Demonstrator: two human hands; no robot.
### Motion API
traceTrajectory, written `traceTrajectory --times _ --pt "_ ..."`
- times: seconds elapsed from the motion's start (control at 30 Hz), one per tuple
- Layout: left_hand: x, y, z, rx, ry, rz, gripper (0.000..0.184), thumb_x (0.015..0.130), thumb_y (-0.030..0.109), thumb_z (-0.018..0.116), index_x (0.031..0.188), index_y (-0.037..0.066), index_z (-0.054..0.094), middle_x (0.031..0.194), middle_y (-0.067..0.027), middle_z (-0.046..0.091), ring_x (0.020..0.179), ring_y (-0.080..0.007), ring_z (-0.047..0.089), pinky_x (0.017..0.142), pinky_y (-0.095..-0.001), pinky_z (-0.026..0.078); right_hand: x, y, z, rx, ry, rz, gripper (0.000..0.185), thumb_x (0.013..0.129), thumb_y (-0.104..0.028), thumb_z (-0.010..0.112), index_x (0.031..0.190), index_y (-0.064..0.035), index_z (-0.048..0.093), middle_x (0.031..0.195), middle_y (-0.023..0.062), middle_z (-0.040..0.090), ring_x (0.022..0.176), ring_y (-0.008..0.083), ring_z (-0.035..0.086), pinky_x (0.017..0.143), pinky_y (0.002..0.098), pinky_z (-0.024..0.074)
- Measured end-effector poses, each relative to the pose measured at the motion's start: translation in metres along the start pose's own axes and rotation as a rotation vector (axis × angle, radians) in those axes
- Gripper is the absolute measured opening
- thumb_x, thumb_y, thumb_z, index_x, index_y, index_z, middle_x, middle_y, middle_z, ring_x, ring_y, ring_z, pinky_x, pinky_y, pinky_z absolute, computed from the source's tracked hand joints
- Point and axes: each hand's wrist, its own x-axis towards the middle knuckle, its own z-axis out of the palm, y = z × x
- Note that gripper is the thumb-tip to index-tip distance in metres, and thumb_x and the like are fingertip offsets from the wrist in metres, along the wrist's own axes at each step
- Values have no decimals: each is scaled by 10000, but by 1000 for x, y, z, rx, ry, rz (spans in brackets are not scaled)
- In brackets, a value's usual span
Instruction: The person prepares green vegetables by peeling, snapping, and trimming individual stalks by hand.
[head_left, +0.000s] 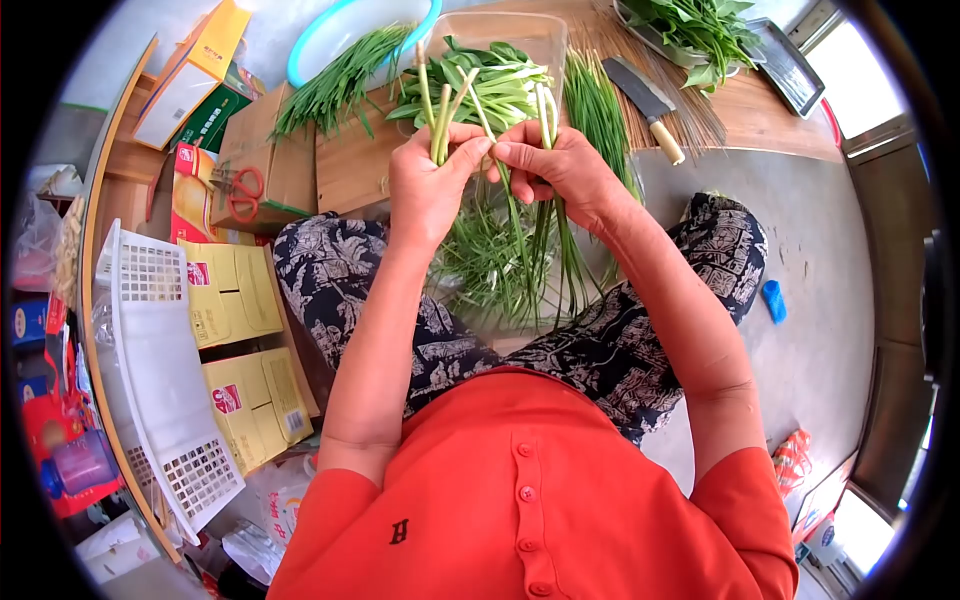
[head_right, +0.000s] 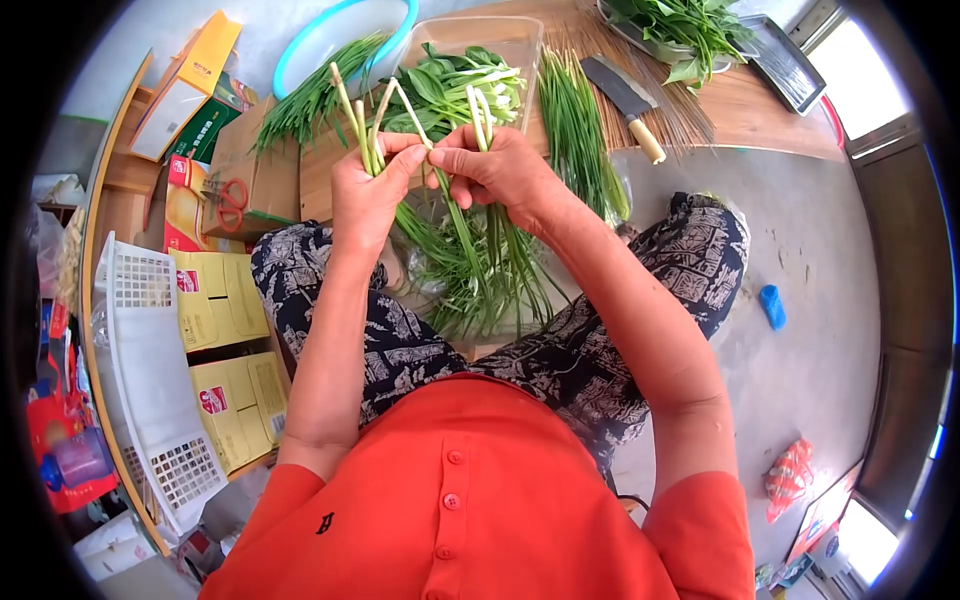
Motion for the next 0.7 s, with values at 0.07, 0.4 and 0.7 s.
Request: traceTrajectory --times 0.07,0.4,0.7 --pt "-2 0 2 247 91 125 92 846 66 633 878 -21 627 767 -57 612 593 -132 546 589 -267 458 -1 1 1 -8 -1 -9 141 885 -177 619 840 -50 579 746 41 638 489 67 496 423 182 320" --pt "6 -7 -8 505 344 239 100 829 112 632 834 13 615 751 -71 584 673 -171 555 632 -306 445 -9 -7 3 -32 -59 47 142 884 -169 615 859 -32 584 727 57 625 469 72 467 432 186 338" --pt "7 -12 -37 305 207 -65 127 779 101 681 880 25 665 702 8 601 558 -57 496 510 -232 405 -9 -4 -8 56 -99 53 163 904 -211 591 859 -55 592 719 22 600 493 39 417 427 176 315"
